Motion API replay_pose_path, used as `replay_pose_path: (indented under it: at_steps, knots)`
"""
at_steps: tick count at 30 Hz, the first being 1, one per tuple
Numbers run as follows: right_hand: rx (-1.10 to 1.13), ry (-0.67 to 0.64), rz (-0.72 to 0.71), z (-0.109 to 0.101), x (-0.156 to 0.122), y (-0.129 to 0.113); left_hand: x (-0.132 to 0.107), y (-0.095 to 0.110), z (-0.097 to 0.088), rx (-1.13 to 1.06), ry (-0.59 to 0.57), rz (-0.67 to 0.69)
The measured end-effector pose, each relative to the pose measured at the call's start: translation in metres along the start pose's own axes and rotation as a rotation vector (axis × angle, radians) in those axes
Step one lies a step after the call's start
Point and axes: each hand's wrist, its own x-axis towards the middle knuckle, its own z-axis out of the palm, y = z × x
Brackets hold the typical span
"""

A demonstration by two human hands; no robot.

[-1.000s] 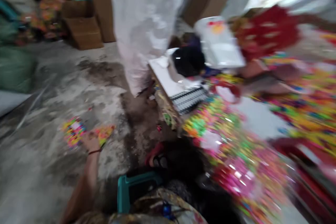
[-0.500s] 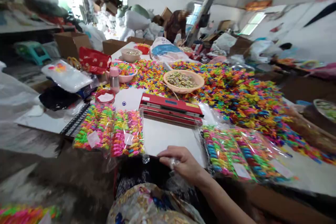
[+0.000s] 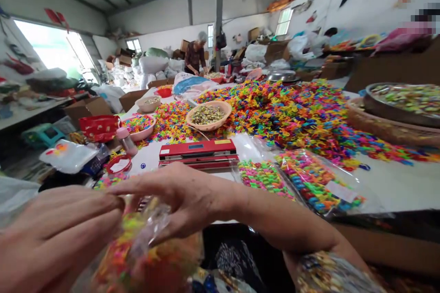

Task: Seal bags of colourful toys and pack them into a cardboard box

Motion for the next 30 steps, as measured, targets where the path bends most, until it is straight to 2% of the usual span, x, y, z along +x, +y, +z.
replay_pose_path:
  at_steps: [3,5,7,9,12,15,19,23,25,27,30]
  knots:
    - [-0.099,0.078,0.272,-0.020,-0.043,0.001,0.046,0.003,0.025,0.033,0.017,0.080]
    - [-0.181,0.107,0.409,-0.030,-0.073,0.000,0.072,0.004,0.041,0.066,-0.011,0.129]
    - [-0.294,0.136,0.546,-0.037,-0.099,-0.001,0.091,0.002,0.055,0.117,-0.054,0.231]
    - [-0.382,0.179,0.620,-0.039,-0.117,0.000,0.105,-0.002,0.066,0.173,-0.082,0.372]
    - [-0.374,0.244,0.616,-0.038,-0.131,0.005,0.116,-0.011,0.081,0.239,-0.096,0.473]
    - [-0.365,0.213,0.683,-0.036,-0.134,0.015,0.116,-0.026,0.094,0.285,-0.114,0.460]
    - [-0.560,0.164,0.753,-0.037,-0.137,0.035,0.102,-0.048,0.108,0.375,-0.127,0.440]
    - [-0.858,0.035,0.675,-0.035,-0.140,0.058,0.080,-0.060,0.122,0.405,-0.131,0.304]
    - [-0.995,0.044,0.603,-0.034,-0.138,0.066,0.067,-0.062,0.131,0.317,-0.103,0.184]
    - [-1.027,0.141,0.551,-0.035,-0.134,0.072,0.055,-0.063,0.147,0.146,0.042,-0.017]
    - [-0.873,0.346,0.500,-0.039,-0.127,0.078,0.040,-0.066,0.179,-0.215,0.448,-0.483]
